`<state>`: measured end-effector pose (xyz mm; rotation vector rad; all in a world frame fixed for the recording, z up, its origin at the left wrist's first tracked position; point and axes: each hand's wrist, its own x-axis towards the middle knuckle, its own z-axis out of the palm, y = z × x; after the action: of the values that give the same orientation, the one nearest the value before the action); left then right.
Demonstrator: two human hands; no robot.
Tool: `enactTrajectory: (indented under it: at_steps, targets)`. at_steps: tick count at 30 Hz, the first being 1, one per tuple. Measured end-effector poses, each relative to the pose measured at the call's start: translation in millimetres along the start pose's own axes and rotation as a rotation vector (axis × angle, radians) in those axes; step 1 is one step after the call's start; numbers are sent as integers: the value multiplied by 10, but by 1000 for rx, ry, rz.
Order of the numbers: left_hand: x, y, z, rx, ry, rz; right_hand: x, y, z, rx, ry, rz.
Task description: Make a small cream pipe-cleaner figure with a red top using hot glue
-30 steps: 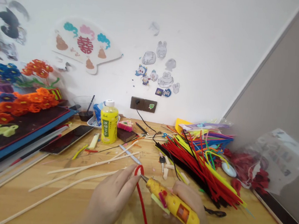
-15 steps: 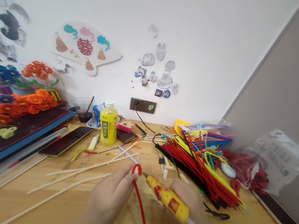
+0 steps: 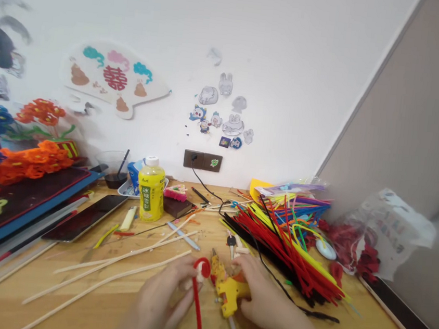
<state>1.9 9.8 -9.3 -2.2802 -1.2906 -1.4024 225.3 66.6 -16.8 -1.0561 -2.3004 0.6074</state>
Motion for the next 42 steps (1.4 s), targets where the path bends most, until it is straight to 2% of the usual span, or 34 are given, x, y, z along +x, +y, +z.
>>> enactTrajectory:
  at_steps: [5, 7, 10, 18, 25, 32, 37, 42]
  targets:
    - [-35, 43, -3, -63, -48, -8, 10, -252, -20, 248, 112, -79]
    - [-44, 54, 9, -97, -87, 10, -12, -359, 3, 358, 85, -115]
    - [-62, 75, 47, -167, -163, 14, -68, -447, 58, 403, 80, -118]
    - [-160, 58, 134, -132, -192, -123, -121, -408, 172, 415, 106, -61]
    - [-194, 43, 150, -64, -157, -27, -101, -384, 282, 548, 109, -28]
    - [-184, 66, 128, -57, -176, 11, -74, -431, 291, 790, 59, 128]
    - [-147, 110, 107, -142, -160, -56, -67, -445, 301, 911, 30, 167]
    - [-141, 136, 122, -247, -154, -160, -73, -444, 308, 935, 49, 199]
